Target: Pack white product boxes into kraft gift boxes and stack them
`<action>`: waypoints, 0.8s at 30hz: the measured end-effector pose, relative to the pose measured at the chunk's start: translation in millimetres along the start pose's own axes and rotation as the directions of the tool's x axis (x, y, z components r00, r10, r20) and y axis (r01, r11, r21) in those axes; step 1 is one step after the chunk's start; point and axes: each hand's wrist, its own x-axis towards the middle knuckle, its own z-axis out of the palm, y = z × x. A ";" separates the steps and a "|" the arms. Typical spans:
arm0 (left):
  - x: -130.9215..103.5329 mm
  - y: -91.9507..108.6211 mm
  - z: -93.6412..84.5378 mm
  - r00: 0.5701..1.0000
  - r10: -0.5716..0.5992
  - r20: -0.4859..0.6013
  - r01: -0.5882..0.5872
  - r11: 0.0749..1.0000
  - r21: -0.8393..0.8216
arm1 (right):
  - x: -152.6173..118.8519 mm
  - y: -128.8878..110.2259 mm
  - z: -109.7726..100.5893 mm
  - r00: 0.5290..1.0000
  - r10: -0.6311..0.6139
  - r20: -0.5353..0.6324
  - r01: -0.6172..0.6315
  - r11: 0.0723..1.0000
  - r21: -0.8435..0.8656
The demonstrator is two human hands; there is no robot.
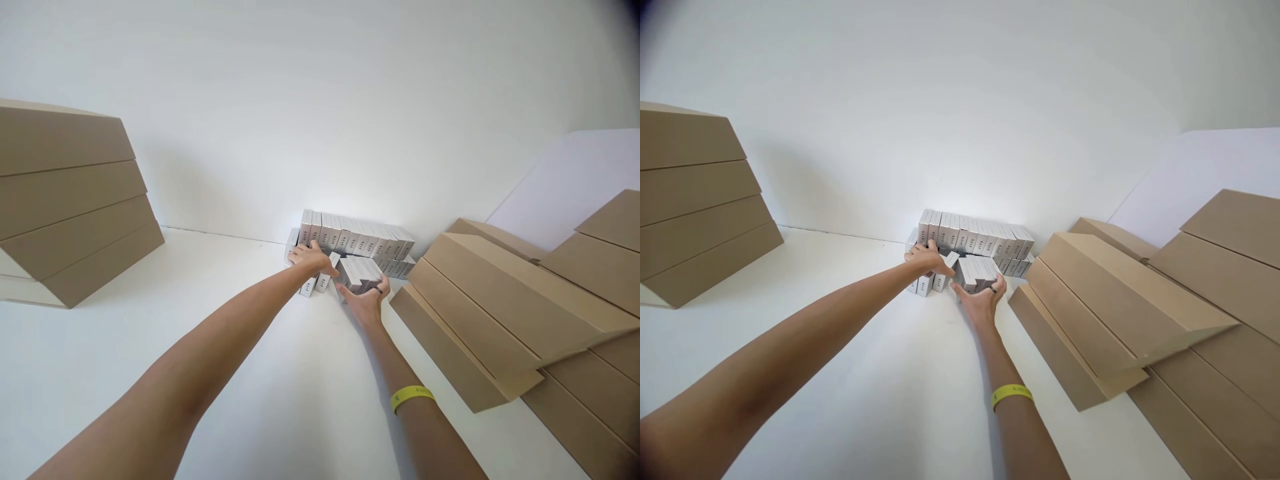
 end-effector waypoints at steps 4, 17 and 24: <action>-7.1 -21.4 -7.9 0.997 0.062 0.038 -0.063 0.998 0.015 | 4.9 2.9 -5.1 1.000 0.004 0.013 -0.004 0.998 -0.056; -37.6 -106.0 -14.2 0.977 0.203 0.056 -0.208 0.974 0.090 | -0.5 -25.6 7.4 0.996 0.084 0.000 -0.083 0.988 -0.129; -40.8 -101.4 -10.8 0.983 0.178 0.048 -0.182 0.978 0.104 | -13.5 -46.1 50.4 0.955 0.165 -0.248 -0.211 0.962 -0.171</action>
